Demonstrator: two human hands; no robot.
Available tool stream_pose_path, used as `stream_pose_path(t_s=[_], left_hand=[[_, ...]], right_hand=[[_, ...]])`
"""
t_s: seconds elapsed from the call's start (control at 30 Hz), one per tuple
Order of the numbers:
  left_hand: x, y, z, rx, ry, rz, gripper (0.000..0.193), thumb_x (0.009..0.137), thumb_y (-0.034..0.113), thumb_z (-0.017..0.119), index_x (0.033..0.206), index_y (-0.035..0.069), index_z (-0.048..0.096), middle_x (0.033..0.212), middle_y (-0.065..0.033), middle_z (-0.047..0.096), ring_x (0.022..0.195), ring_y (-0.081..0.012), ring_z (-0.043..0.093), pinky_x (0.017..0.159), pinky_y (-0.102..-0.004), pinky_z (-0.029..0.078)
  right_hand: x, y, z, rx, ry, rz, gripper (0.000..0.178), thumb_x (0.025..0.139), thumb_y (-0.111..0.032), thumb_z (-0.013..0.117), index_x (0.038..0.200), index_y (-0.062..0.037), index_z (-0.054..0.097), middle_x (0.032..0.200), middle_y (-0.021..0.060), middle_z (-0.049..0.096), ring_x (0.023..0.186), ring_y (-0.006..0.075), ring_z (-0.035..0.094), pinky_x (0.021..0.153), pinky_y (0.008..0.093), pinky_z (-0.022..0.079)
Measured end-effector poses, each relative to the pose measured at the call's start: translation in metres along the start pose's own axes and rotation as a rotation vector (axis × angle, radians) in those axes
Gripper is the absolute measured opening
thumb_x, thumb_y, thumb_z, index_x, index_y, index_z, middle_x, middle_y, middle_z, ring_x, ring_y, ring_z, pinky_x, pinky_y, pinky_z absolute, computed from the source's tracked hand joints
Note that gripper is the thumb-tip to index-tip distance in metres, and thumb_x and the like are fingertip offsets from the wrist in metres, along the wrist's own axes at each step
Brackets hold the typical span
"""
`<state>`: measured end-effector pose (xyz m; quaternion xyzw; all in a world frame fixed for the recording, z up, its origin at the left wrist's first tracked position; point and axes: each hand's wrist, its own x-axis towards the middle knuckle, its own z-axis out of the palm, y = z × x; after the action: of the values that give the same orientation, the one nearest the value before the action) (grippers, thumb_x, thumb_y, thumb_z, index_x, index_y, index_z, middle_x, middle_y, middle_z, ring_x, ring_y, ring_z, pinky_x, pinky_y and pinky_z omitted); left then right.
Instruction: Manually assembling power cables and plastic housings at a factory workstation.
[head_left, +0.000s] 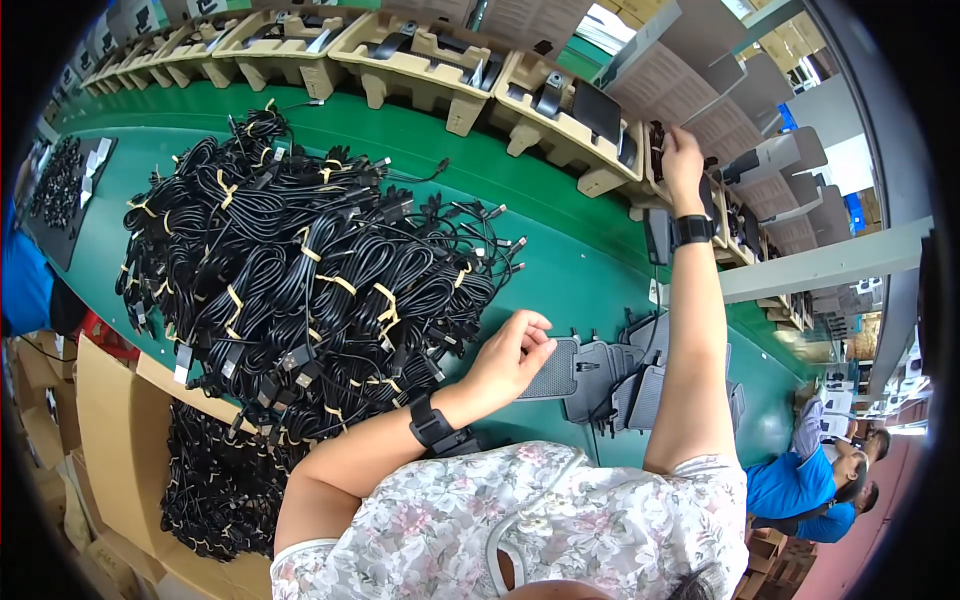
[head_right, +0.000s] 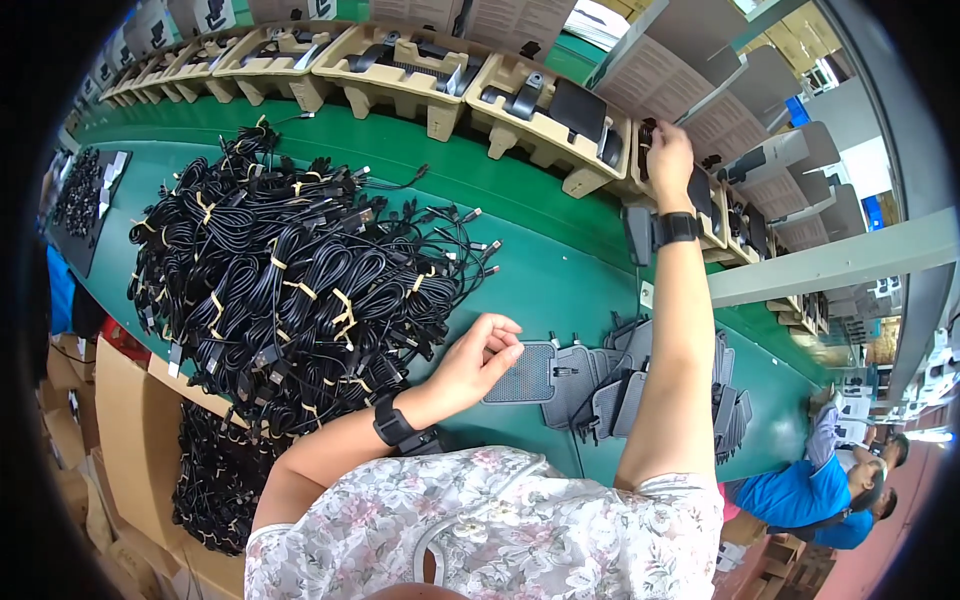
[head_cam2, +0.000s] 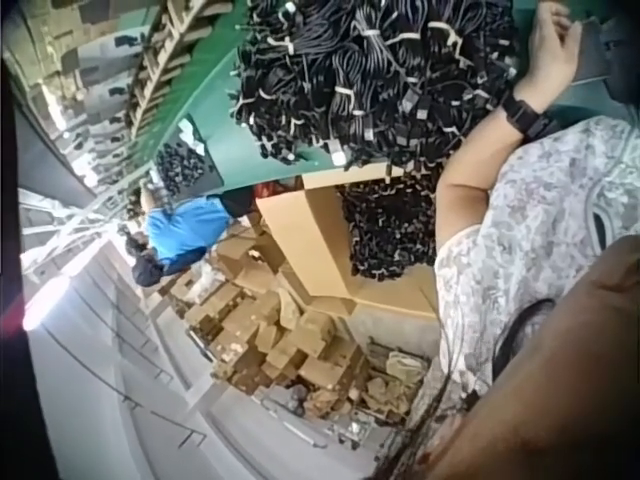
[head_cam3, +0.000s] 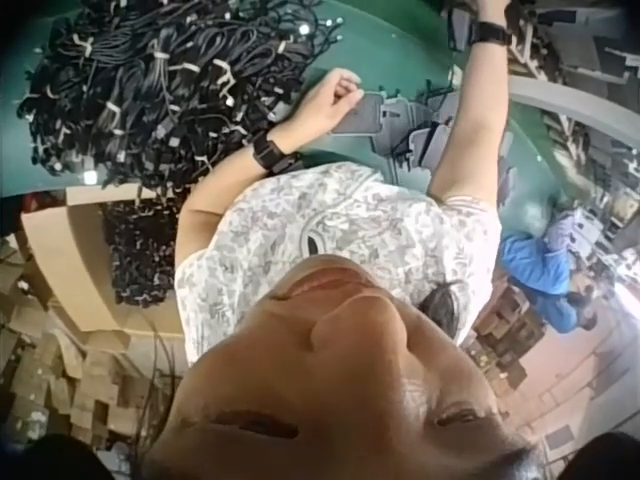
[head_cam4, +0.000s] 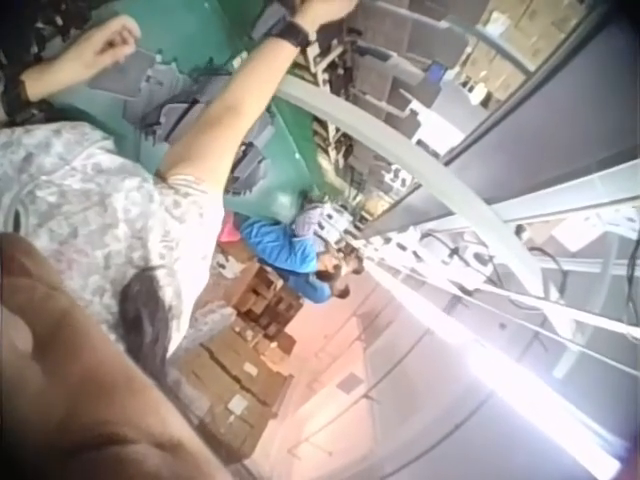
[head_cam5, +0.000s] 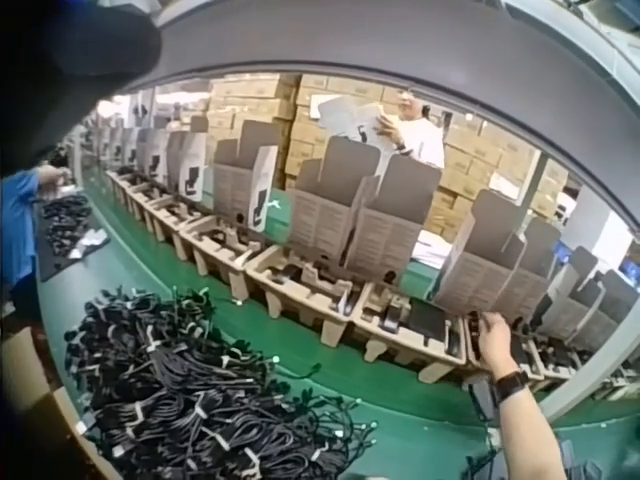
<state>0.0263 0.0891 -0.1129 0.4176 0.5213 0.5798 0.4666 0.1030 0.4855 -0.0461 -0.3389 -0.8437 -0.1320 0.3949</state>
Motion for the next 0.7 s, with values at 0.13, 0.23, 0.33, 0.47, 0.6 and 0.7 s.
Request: stream_pose_path(t_s=[0.13, 0.23, 0.33, 0.47, 0.6, 0.7], left_hand=[[-0.001, -0.002, -0.001, 0.043, -0.006, -0.008, 0.025, 0.091, 0.015, 0.057, 0.110, 0.003, 0.045, 0.090, -0.0068, 0.055, 0.078, -0.0114, 0.056, 0.069, -0.0255, 0.048], [-0.005, 0.001, -0.001, 0.066, -0.006, -0.017, 0.025, 0.090, 0.014, 0.057, 0.110, 0.003, 0.046, 0.091, -0.0068, 0.055, 0.078, -0.0112, 0.056, 0.069, -0.0253, 0.048], [-0.006, 0.002, -0.001, 0.079, 0.011, -0.009, 0.025, 0.090, 0.013, 0.058, 0.109, 0.003, 0.046, 0.091, -0.0066, 0.055, 0.078, -0.0110, 0.056, 0.068, -0.0251, 0.048], [-0.006, -0.001, 0.000, 0.083, 0.052, 0.019, 0.024, 0.089, 0.011, 0.059, 0.108, 0.002, 0.047, 0.090, -0.0064, 0.056, 0.077, -0.0110, 0.056, 0.067, -0.0254, 0.048], [-0.003, -0.003, 0.005, 0.097, 0.044, 0.099, 0.023, 0.088, 0.010, 0.059, 0.107, 0.002, 0.048, 0.089, -0.0058, 0.056, 0.076, -0.0112, 0.057, 0.066, -0.0258, 0.049], [-0.005, -0.002, 0.002, 0.137, 0.055, 0.103, 0.022, 0.087, 0.010, 0.060, 0.104, 0.002, 0.048, 0.088, -0.0065, 0.056, 0.075, -0.0136, 0.057, 0.066, -0.0273, 0.049]], right_hand=[[-0.021, 0.009, -0.005, 0.096, -0.116, -0.095, 0.029, 0.082, -0.011, 0.057, 0.110, -0.0075, 0.061, 0.105, 0.0121, 0.060, 0.098, 0.0323, 0.055, 0.086, 0.0398, 0.045], [-0.015, -0.013, -0.028, -0.038, -0.210, -0.145, 0.031, 0.083, -0.009, 0.055, 0.114, -0.0066, 0.059, 0.112, 0.0123, 0.059, 0.102, 0.0331, 0.054, 0.089, 0.0394, 0.044], [-0.003, -0.026, -0.036, -0.361, -0.484, -0.076, 0.033, 0.081, -0.006, 0.055, 0.114, -0.0073, 0.061, 0.117, 0.0127, 0.058, 0.110, 0.0310, 0.052, 0.090, 0.0381, 0.044], [0.005, -0.033, -0.038, -0.533, -0.527, -0.162, 0.028, 0.081, -0.008, 0.049, 0.104, -0.0091, 0.066, 0.112, 0.0113, 0.060, 0.099, 0.0322, 0.056, 0.086, 0.0393, 0.046], [0.021, 0.021, -0.022, -0.249, -0.642, 0.033, 0.024, 0.083, -0.011, 0.048, 0.094, -0.0124, 0.069, 0.109, 0.0080, 0.060, 0.097, 0.0300, 0.056, 0.080, 0.0404, 0.047], [0.026, 0.010, -0.015, -0.406, -0.722, -0.005, 0.024, 0.083, -0.013, 0.050, 0.098, -0.0142, 0.068, 0.107, 0.0076, 0.061, 0.096, 0.0291, 0.057, 0.078, 0.0412, 0.047]])
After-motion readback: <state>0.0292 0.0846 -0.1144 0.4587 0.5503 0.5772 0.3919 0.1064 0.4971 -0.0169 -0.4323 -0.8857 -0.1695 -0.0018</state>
